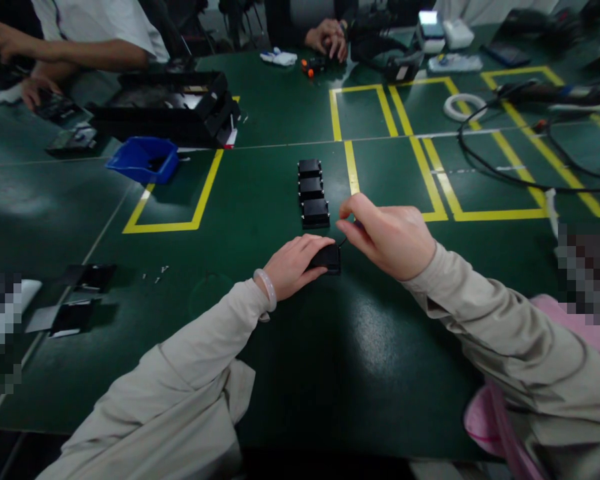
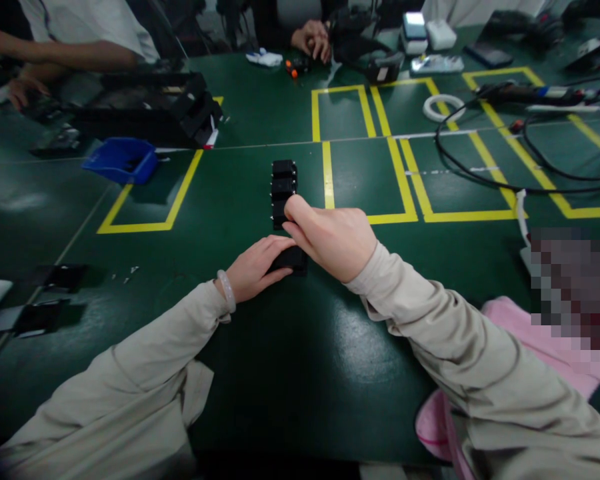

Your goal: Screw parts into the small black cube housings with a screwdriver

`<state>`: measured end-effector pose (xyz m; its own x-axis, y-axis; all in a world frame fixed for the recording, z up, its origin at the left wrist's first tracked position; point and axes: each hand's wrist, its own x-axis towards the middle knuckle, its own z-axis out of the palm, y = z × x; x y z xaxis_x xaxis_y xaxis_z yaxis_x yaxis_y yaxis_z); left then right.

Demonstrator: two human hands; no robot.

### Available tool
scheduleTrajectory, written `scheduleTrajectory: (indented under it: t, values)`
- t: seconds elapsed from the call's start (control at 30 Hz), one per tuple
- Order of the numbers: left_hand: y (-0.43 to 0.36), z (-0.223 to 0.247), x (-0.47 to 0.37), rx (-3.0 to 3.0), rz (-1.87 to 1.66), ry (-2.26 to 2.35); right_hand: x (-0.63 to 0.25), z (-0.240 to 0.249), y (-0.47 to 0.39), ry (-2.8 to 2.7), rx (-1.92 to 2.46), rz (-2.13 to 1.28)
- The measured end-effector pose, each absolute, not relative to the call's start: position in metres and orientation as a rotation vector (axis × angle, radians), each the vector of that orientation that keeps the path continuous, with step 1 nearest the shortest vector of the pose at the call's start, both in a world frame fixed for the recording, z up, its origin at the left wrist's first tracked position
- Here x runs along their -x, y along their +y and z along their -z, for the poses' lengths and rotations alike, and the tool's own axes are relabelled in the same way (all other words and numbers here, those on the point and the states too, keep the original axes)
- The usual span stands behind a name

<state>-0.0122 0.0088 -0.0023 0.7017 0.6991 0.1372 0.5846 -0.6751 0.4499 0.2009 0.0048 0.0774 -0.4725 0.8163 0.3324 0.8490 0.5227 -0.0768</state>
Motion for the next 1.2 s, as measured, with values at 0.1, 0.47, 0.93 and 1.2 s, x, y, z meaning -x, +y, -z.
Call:
scheduleTrajectory:
  t: [0.1,0.47,0.93,1.2]
  values:
    - [0.009,0.0021,0.012,-2.536,-0.411,1.006,-0.2008,-0.077,0.005,-2.443,1.391,0.15]
    - [0.0085,0.0007,0.0115,-2.526,-0.401,1.014,-0.201,-0.0767,0.0055,-2.435,1.388,0.132]
    - [0.0081,0.0008,0.012,-2.519,-0.413,1.011,-0.2012,-0.078,0.0064,-2.428,1.403,0.139]
    - [0.009,0.0023,0.0121,-2.527,-0.413,1.009,-0.2016,-0.0793,0.0053,-2.45,1.381,0.121]
